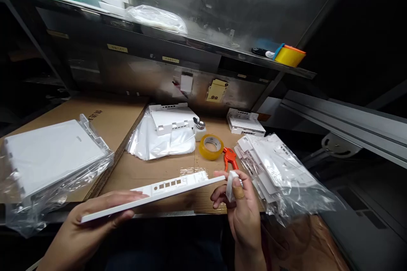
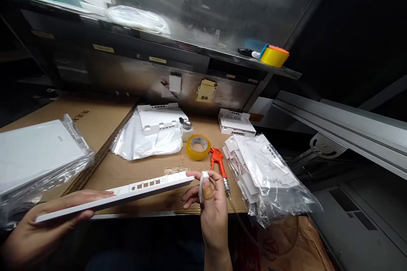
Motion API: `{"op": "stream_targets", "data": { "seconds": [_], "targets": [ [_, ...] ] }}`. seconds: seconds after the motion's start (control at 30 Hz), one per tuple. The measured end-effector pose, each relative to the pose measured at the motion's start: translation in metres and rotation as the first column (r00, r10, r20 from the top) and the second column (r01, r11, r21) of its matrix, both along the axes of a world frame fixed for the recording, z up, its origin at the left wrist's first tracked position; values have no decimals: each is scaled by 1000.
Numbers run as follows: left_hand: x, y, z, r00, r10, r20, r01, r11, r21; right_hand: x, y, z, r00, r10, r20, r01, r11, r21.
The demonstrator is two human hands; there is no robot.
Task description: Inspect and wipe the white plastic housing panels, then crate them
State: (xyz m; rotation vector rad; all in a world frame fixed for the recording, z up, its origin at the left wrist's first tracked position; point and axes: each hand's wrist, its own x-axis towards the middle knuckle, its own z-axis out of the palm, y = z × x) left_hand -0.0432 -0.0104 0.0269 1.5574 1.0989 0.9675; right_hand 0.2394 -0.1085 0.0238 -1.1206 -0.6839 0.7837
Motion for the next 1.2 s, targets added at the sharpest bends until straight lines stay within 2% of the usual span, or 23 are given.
{"op": "stream_targets", "data": {
  "seconds": [0.1, 0.23, 0.5, 0.6, 0.67, 0.73, 0.77, 0.8, 0.83, 0.87, 0.9, 0.93, 1.0, 1.03, 1.1, 1.17, 1.2],
  "targets": [
    [7, -2, 14, 998, -53, -14, 53, 999, 2, -5, 2, -1, 999, -40, -8, 40, 999, -18],
    [10, -2, 19, 991, -130, -29, 133, 985, 107, -8, 3, -2, 996, -92, -15, 92, 995, -33],
    [9, 0, 19, 982, -182, 40, 173, 971, 163, -13, 9, 1, 991, -92, -95, 88, 995, -44],
    [8, 0, 11, 976, -208, 69, 195, 968, 160, -12, 10, 1, 987, -99, -126, 97, 995, -24],
    [11, 1, 2, 955, -242, 171, 209, 960, 187, -12, 9, 2, 980, -128, -154, 134, 991, 29],
    [18, 1, -8, 888, -199, 415, 126, 972, 197, -14, 6, 5, 969, -152, -193, 175, 979, 109],
    [23, 2, -12, 812, -133, 568, 69, 989, 132, -16, 4, 7, 965, -154, -213, 186, 973, 139],
    [28, 3, -15, 708, -40, 705, 45, 999, 11, -18, 2, 9, 962, -154, -227, 193, 968, 159],
    [33, 4, -16, 592, 74, 802, 71, 987, -143, -20, -1, 11, 961, -151, -233, 194, 966, 170],
    [37, 5, -15, 498, 188, 847, 158, 940, -301, -22, -3, 12, 962, -144, -231, 187, 966, 176],
    [41, 7, -14, 439, 284, 852, 276, 860, -429, -24, -6, 12, 967, -132, -220, 173, 968, 181],
    [43, 9, -11, 412, 354, 839, 385, 767, -513, -24, -7, 11, 973, -114, -203, 152, 971, 187],
    [47, 13, -4, 429, 433, 793, 499, 619, -607, -19, -8, 5, 986, -56, -159, 88, 976, 200],
    [47, 15, -1, 448, 452, 771, 513, 576, -636, -14, -6, 1, 992, -41, -122, 65, 977, 201],
    [48, 19, 5, 469, 480, 742, 492, 555, -670, -2, -1, -7, 995, -96, 2, 95, 982, 162],
    [49, 20, 10, 466, 506, 726, 457, 565, -687, 10, 6, -12, 951, -251, 181, 234, 966, 108],
    [50, 20, 12, 460, 518, 721, 439, 574, -692, 12, 9, -13, 900, -341, 271, 324, 940, 107]
  ]
}}
